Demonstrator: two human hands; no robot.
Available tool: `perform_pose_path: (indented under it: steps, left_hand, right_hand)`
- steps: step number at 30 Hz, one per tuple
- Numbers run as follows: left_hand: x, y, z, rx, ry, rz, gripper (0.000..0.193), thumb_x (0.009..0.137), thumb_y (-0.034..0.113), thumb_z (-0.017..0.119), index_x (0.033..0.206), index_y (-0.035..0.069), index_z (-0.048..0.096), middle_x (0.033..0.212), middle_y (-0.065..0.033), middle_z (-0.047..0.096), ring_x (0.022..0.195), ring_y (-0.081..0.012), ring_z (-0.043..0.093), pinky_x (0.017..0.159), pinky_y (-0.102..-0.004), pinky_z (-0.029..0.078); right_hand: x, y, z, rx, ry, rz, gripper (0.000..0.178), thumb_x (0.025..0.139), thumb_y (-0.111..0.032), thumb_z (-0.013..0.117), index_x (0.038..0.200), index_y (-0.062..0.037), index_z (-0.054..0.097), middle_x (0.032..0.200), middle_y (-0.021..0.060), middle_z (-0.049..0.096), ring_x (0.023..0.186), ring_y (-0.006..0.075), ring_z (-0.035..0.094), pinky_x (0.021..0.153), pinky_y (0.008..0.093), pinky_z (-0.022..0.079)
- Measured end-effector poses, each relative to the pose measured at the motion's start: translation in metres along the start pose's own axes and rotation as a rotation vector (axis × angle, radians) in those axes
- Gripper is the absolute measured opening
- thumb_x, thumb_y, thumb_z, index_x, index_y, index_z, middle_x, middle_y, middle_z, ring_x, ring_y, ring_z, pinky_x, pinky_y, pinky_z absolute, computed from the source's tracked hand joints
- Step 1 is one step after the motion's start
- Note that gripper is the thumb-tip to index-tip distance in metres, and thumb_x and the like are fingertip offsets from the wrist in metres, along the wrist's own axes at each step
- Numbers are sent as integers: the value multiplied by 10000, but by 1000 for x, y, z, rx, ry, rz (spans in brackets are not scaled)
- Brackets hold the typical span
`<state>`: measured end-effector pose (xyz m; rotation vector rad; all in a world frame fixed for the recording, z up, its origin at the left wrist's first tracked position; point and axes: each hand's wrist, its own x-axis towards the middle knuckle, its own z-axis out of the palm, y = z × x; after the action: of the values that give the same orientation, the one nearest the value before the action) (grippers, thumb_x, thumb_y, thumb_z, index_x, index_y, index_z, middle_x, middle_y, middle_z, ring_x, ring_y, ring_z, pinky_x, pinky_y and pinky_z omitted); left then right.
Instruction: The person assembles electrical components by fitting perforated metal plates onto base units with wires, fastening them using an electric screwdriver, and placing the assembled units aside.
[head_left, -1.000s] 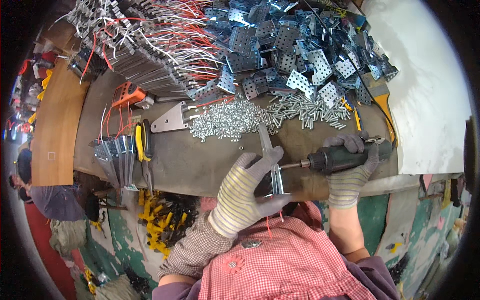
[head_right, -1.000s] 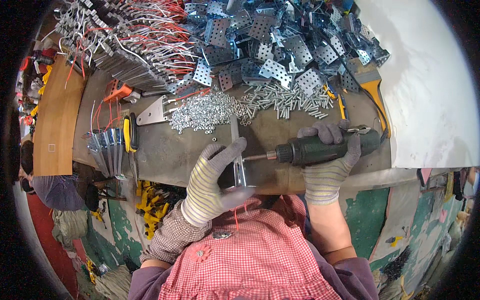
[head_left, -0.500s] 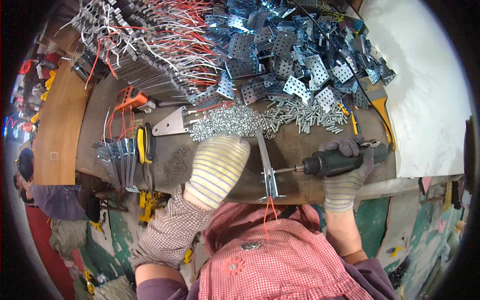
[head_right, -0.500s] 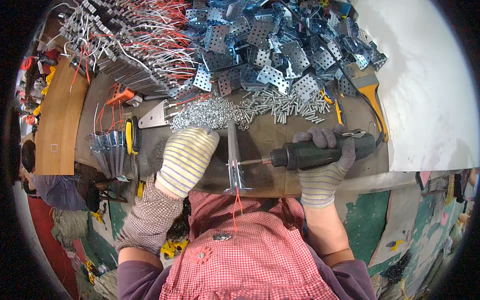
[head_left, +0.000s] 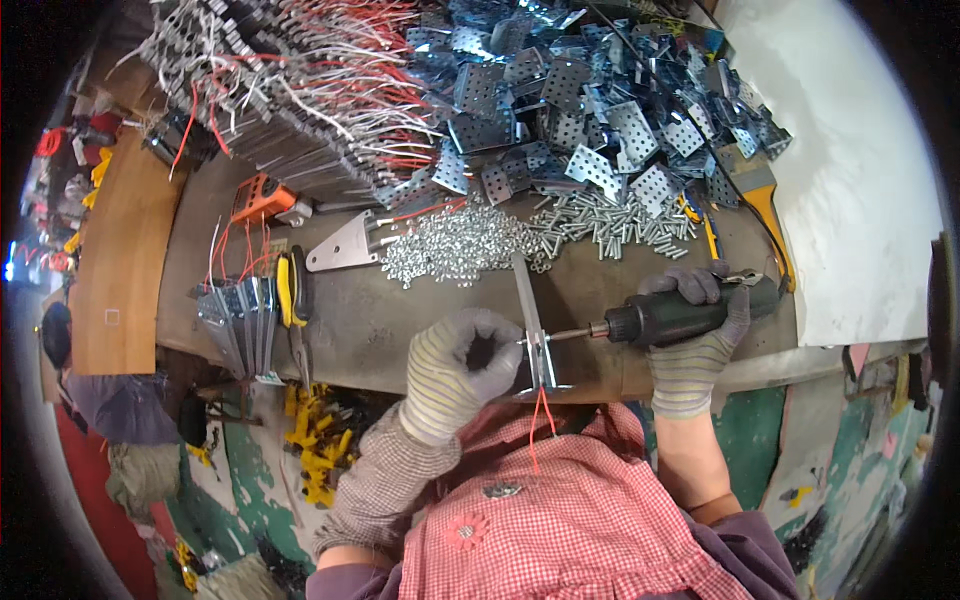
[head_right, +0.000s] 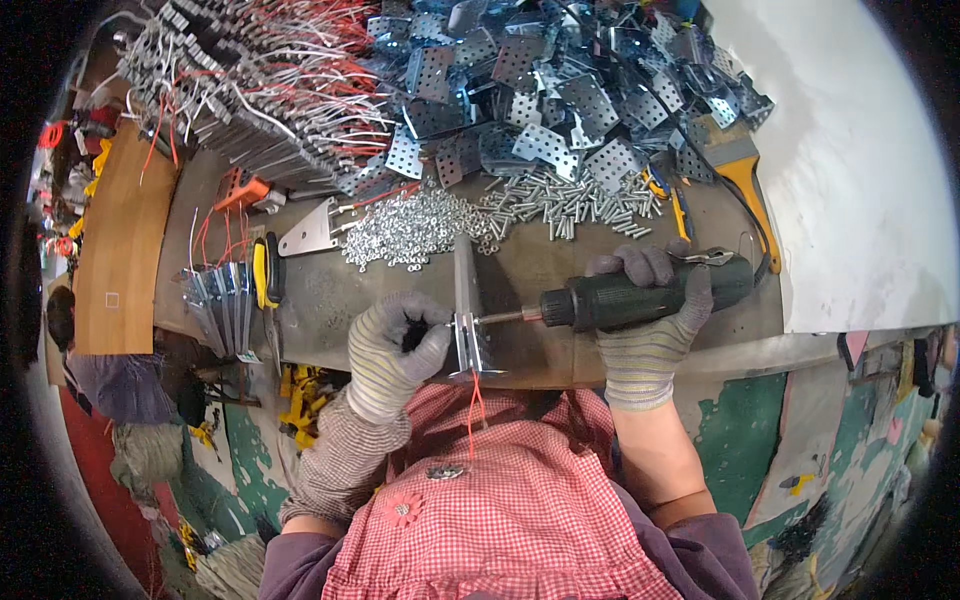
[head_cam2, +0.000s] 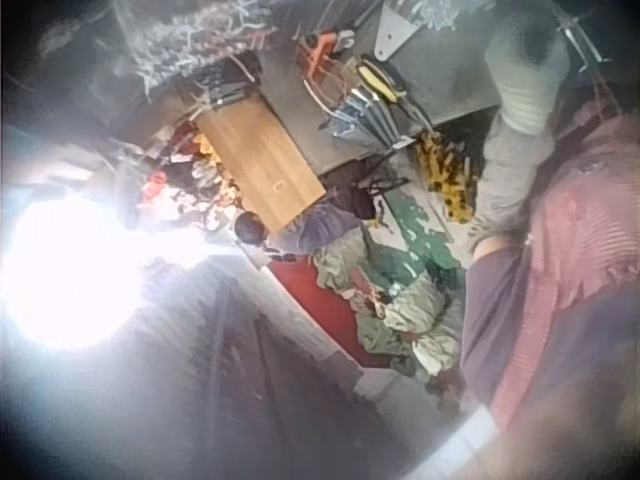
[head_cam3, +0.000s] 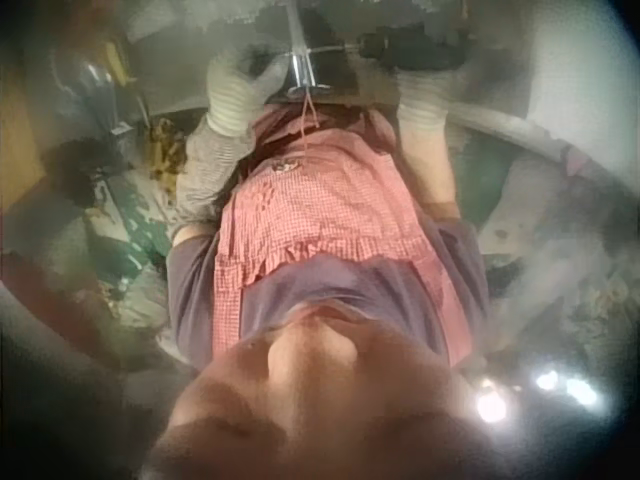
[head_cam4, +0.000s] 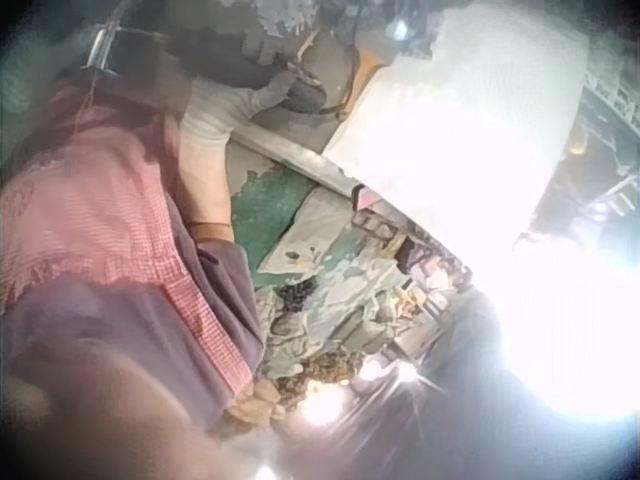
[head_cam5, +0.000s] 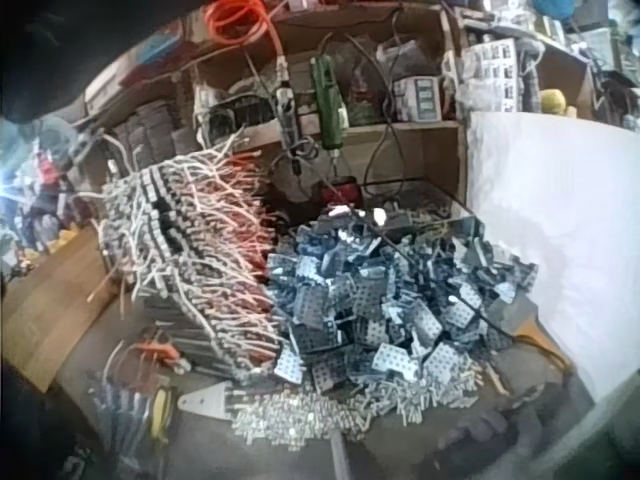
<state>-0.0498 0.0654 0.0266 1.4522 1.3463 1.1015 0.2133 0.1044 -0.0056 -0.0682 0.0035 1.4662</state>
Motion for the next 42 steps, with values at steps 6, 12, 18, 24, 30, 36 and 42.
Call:
perform_pose_path:
  steps: [6,12,18,24,30,36,42]
  left_hand:
    - [-2,-14,10,52,107,80,152,851,55,814,992,51,758,851,-29,759,722,-86,679,675,-261,555]
    - [0,-15,10,52,86,104,144,854,66,812,985,57,755,845,-42,749,723,-111,689,673,-277,553]
    - [10,-10,19,265,136,430,103,879,62,771,915,53,674,828,-104,674,709,-281,667,634,-382,523]
    - [18,-8,24,379,133,555,126,856,44,748,884,51,626,789,-123,618,697,-362,619,622,-453,495]
    - [19,-15,26,412,86,566,146,840,49,758,907,39,629,809,-132,620,713,-369,625,640,-462,505]
    - [21,-21,27,434,73,595,144,845,44,753,928,33,636,826,-143,625,719,-375,625,647,-467,505]
    - [17,-18,21,381,74,568,80,989,106,650,946,47,618,804,-122,615,694,-331,623,637,-431,511]
  right_hand:
    - [3,-5,-9,-43,-37,-15,305,906,-316,815,1126,-196,641,877,-69,511,875,126,530,998,429,449]
    - [1,-3,-8,-40,-52,-7,304,907,-328,815,1119,-202,638,874,-68,511,878,128,533,1010,425,444]
    - [1,-2,-7,-62,-39,-21,311,907,-335,813,1124,-202,633,877,-68,501,872,132,526,1004,422,443]
    - [-1,-1,-2,-79,-7,-37,294,926,-349,793,1125,-202,635,882,-70,494,864,131,519,977,415,444]
    - [-1,2,1,-60,39,-15,257,958,-325,777,1146,-209,645,881,-79,486,856,124,511,967,400,443]
    - [6,3,-3,-100,49,-19,218,997,-262,744,1173,-209,628,869,-83,476,835,120,495,926,393,450]
    - [5,9,5,-169,62,-1,262,986,-356,764,1118,-206,594,874,-78,462,853,115,505,930,385,466]
